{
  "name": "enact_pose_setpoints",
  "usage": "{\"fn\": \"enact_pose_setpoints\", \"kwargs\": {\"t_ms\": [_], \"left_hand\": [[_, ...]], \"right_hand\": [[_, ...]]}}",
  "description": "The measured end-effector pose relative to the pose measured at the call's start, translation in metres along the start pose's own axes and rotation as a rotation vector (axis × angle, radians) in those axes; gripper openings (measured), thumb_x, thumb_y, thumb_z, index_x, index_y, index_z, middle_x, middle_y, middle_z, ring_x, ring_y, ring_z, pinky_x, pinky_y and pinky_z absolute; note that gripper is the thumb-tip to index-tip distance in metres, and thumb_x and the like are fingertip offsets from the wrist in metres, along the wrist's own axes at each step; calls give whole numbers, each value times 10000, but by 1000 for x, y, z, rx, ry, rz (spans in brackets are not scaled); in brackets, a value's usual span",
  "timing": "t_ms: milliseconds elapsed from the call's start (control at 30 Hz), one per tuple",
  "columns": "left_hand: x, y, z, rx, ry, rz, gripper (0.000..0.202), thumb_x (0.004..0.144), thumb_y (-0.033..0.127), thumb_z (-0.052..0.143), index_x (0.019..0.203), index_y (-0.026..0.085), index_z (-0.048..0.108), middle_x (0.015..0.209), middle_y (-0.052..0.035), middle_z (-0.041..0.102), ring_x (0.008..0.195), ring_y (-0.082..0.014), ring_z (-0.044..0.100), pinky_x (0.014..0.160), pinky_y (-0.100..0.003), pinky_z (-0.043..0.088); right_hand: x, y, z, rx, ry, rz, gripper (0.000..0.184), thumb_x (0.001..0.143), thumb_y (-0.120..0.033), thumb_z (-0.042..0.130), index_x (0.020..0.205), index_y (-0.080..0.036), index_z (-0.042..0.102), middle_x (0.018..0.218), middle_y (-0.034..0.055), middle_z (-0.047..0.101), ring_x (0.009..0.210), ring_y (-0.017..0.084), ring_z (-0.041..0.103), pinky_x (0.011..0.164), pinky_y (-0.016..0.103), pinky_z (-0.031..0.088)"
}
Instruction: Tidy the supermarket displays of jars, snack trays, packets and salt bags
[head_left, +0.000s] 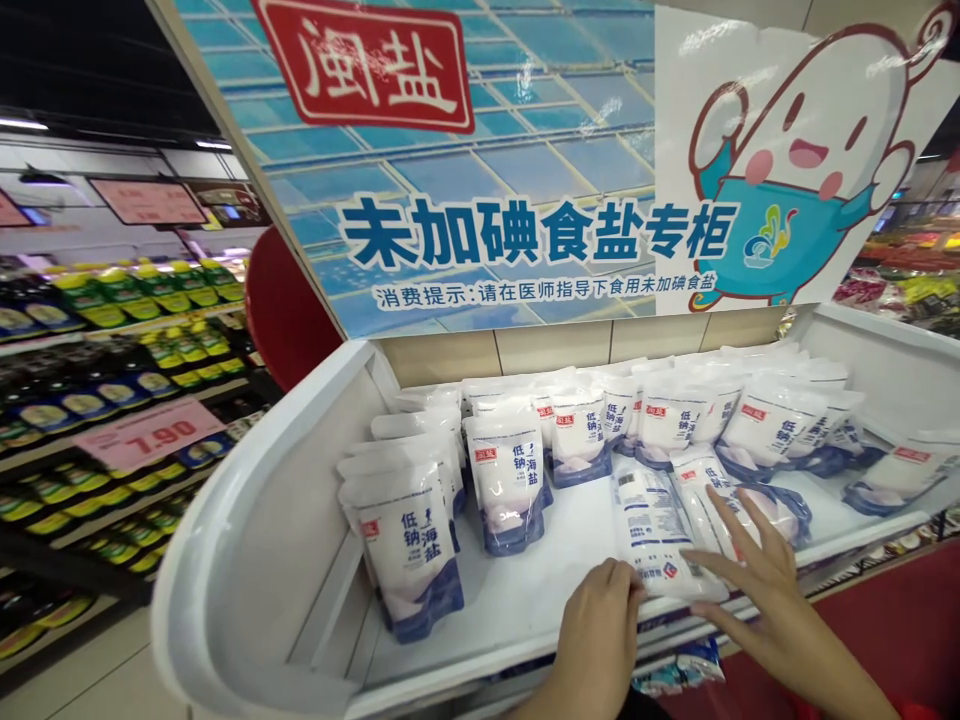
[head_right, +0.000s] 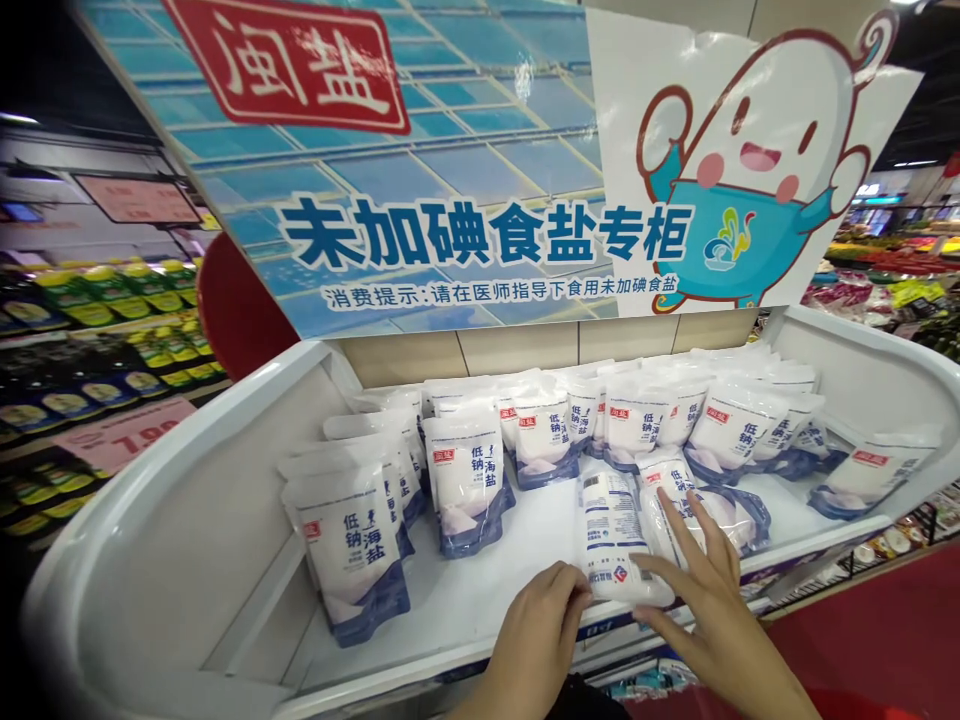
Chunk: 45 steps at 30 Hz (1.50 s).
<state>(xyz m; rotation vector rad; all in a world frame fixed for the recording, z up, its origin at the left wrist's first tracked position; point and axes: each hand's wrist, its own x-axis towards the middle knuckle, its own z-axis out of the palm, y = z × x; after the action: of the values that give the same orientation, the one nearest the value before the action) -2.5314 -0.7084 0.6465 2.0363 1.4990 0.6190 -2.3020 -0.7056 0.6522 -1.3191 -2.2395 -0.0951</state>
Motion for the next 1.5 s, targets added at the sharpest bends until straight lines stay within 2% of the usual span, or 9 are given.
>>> {"fn": "enact_pose_setpoints", "kwargs": {"t_ms": [100, 200, 367, 500, 667, 833, 1100, 1300, 1500], "left_hand": [[0, -2, 6, 49, 168, 85, 185, 919, 63, 466, 893, 199, 589, 882, -35, 675, 813, -218, 650, 696, -319, 491], [-6, 1, -7, -38, 448, 187, 184, 952, 91, 412, 898, 209, 543, 810, -14, 639, 726, -177, 627, 644, -276, 472], [-24, 11, -53, -138, 738, 312, 118, 966, 134, 444, 934, 216, 524, 794, 7, 621, 702, -124, 613, 660, -212, 474], [-36, 9, -73, -90, 864, 236, 121, 973, 175, 455, 894, 209, 541, 750, 8, 613, 665, -119, 598, 657, -210, 475], [-45, -5, -90, -62, 974, 51, 173, 993, 277, 462, 890, 200, 578, 768, -5, 638, 700, -135, 625, 709, -237, 502], [-56, -21, -102, -89, 967, -73, 245, 1014, 338, 441, 1115, 187, 607, 951, -57, 697, 865, -174, 682, 788, -282, 547], [-58, -44, -83, 166, 697, 55, 388, 1016, 265, 427, 1397, 231, 489, 1509, -135, 451, 1392, -263, 451, 1071, -445, 493], [-54, -61, -56, 257, 635, -17, 451, 1008, 320, 441, 1435, 181, 470, 1505, -170, 460, 1396, -312, 443, 1027, -488, 528], [-57, -70, -49, 411, 608, 39, 373, 974, 244, 480, 1329, 214, 589, 1481, -137, 486, 1333, -305, 494, 936, -427, 577]], "right_hand": [[-2, 9, 8, 8, 56, -51, 214, 913, -451, 660, 1096, -347, 697, 1606, 12, 313, 1483, 413, 196, 1085, 656, 324], [8, 4, 13, 170, 132, 34, 344, 922, -410, 660, 1264, -375, 633, 1527, 25, 447, 1460, 338, 300, 1146, 565, 316], [41, -31, 2, 1143, 245, 227, 1081, 746, -886, 513, 1598, -331, 148, 1597, 109, 324, 1456, 358, 318, 1166, 559, 327], [57, -49, -5, 1610, 11, 256, 1070, 743, -964, 187, 1583, -305, 245, 1592, 126, 330, 1448, 364, 332, 1147, 589, 340], [68, -70, 17, 1081, -306, 183, 951, 719, -670, 770, 1511, -299, 396, 1457, 129, 520, 1317, 343, 512, 1106, 525, 419], [109, -98, 39, 985, -489, 115, 288, 870, -453, 669, 992, -194, 702, 987, 79, 730, 959, 278, 674, 843, 395, 567], [168, -118, 79, 1242, -680, 393, 375, 727, -411, 782, 976, -176, 632, 937, 25, 700, 857, 180, 657, 705, 269, 525], [171, -129, 79, 696, -528, 130, 148, 821, -264, 692, 753, -166, 606, 704, 4, 675, 633, 154, 627, 593, 248, 443], [179, -85, 42, 439, -465, 131, 207, 820, -374, 756, 897, -199, 678, 886, 16, 735, 817, 188, 680, 708, 272, 463]]}}
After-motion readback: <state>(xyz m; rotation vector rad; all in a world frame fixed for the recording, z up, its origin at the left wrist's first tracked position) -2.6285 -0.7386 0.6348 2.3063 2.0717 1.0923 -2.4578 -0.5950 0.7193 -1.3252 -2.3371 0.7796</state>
